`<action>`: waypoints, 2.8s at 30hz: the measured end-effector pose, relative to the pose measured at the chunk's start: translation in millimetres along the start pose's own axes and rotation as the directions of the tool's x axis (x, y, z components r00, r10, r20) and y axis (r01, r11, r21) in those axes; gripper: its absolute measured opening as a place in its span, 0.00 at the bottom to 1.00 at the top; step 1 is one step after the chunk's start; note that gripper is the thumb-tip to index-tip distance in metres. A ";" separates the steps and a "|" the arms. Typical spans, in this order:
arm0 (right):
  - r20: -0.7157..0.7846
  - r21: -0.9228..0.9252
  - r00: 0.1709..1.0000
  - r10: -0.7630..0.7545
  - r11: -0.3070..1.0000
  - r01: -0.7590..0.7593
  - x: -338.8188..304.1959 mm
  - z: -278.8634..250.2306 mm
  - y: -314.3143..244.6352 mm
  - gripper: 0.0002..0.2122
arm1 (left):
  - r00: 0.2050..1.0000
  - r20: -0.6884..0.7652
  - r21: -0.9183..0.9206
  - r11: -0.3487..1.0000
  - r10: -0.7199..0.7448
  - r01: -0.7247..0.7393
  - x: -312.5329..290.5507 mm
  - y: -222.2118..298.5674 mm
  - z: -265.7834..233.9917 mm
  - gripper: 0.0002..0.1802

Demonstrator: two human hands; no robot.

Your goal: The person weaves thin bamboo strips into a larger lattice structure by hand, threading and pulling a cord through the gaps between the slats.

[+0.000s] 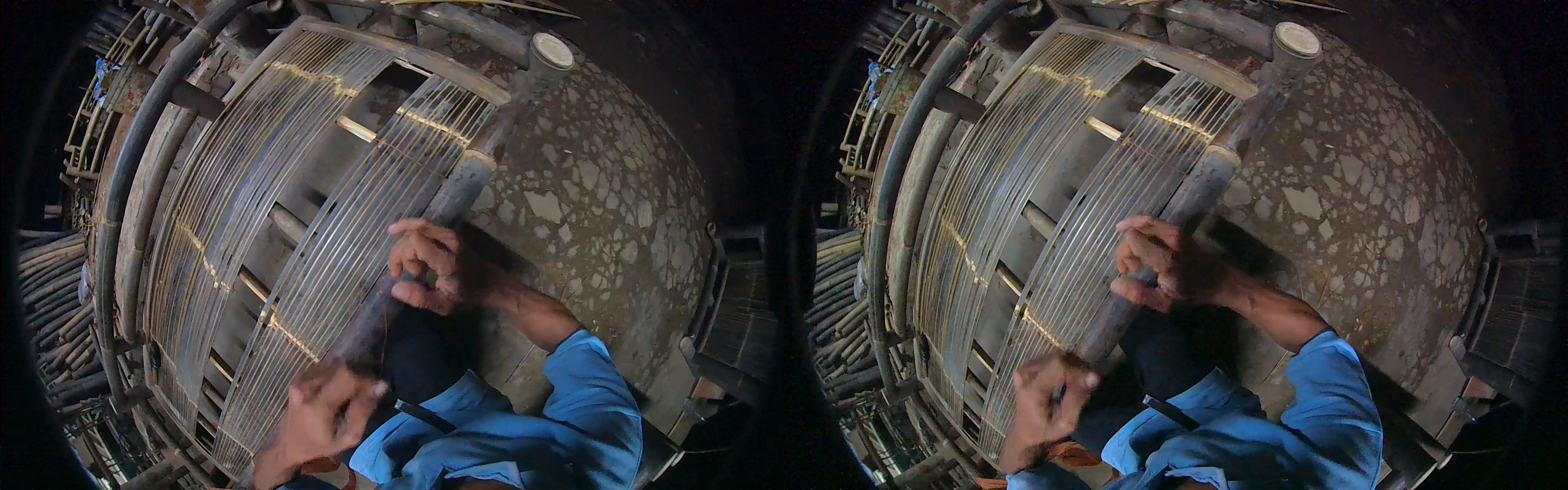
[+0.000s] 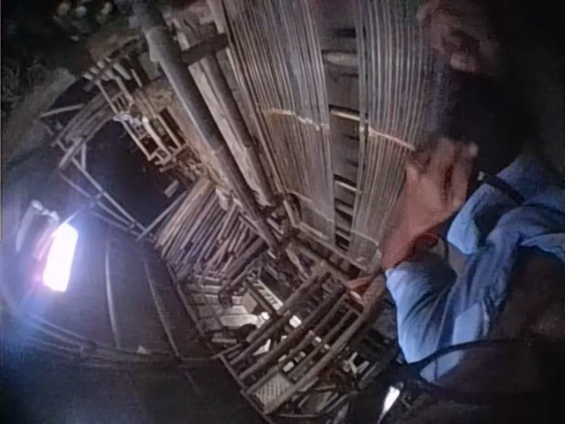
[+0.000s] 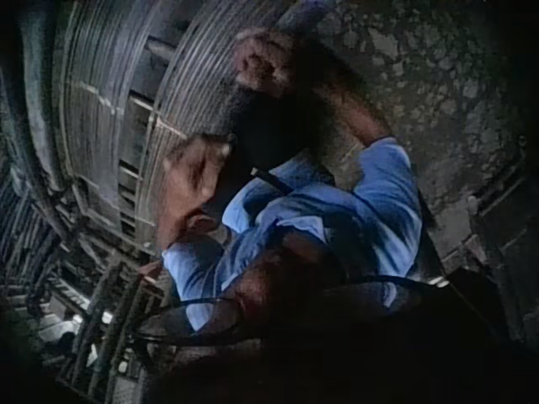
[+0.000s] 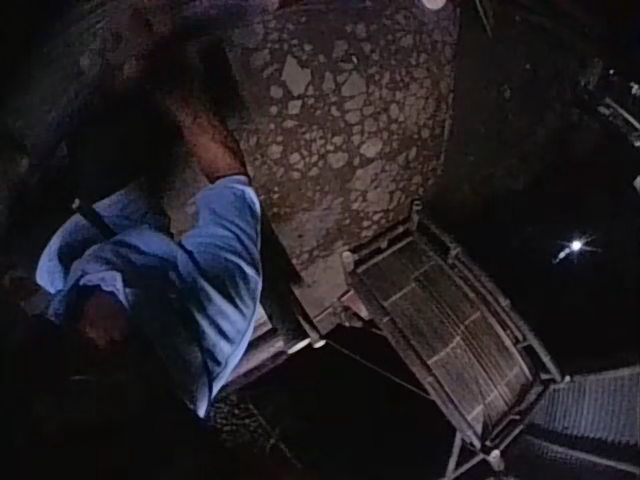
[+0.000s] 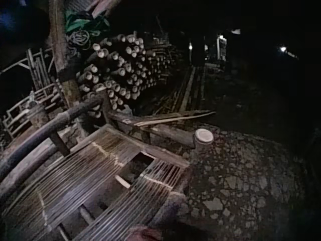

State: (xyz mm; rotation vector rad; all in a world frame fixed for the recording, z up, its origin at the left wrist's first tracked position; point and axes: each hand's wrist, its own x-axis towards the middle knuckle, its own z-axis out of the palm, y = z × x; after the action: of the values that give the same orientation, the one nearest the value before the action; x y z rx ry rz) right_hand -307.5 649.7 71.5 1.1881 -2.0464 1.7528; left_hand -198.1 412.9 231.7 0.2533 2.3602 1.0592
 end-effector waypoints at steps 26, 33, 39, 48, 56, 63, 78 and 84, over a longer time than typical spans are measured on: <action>0.417 0.435 0.899 -0.136 0.898 -0.066 -15.0 -79.9 -128.2 0.12 | 0.480 -0.825 0.059 0.798 -0.300 0.600 -103.4 -127.1 11.3 0.25; 0.118 -0.108 0.974 0.191 0.978 -0.179 19.5 7.3 -139.3 0.10 | 0.379 -0.885 0.068 0.730 -0.271 0.680 -74.6 -200.1 86.2 0.38; 0.433 -0.235 0.883 0.179 0.969 -0.081 60.6 113.2 -78.7 0.13 | 0.392 -0.917 0.227 0.897 0.065 0.381 -22.4 -216.5 115.7 0.14; 0.719 -0.011 0.688 -0.097 0.988 0.151 62.2 208.1 -58.9 0.15 | 0.821 -0.498 -0.517 0.856 -0.280 -0.022 -180.2 -166.7 37.9 0.12; 0.470 -0.283 0.860 0.197 0.957 -0.064 111.1 226.9 17.5 0.10 | 0.345 -0.878 -0.196 0.906 -0.332 0.374 -191.9 -329.8 -77.3 0.17; 0.386 -0.624 0.711 0.588 0.734 -0.268 134.2 291.7 74.1 0.13 | 0.729 -0.588 0.084 0.869 -0.352 0.487 44.3 -359.8 -70.9 0.16; 0.641 0.010 0.627 0.443 0.812 -0.583 142.6 235.1 54.5 0.10 | 0.507 -0.797 0.331 0.940 0.328 -0.089 16.3 -286.3 -27.9 0.09; 0.468 -0.142 0.733 0.493 0.861 -0.489 136.4 230.7 58.7 0.18 | 0.593 -0.722 0.253 0.934 0.356 -0.253 -96.8 -219.3 9.1 0.06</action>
State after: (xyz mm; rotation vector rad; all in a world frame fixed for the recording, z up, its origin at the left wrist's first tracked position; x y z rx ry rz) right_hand -358.3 381.3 47.1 1.2699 -2.8977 1.7623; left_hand -101.9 234.6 103.2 0.3107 3.2516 1.3753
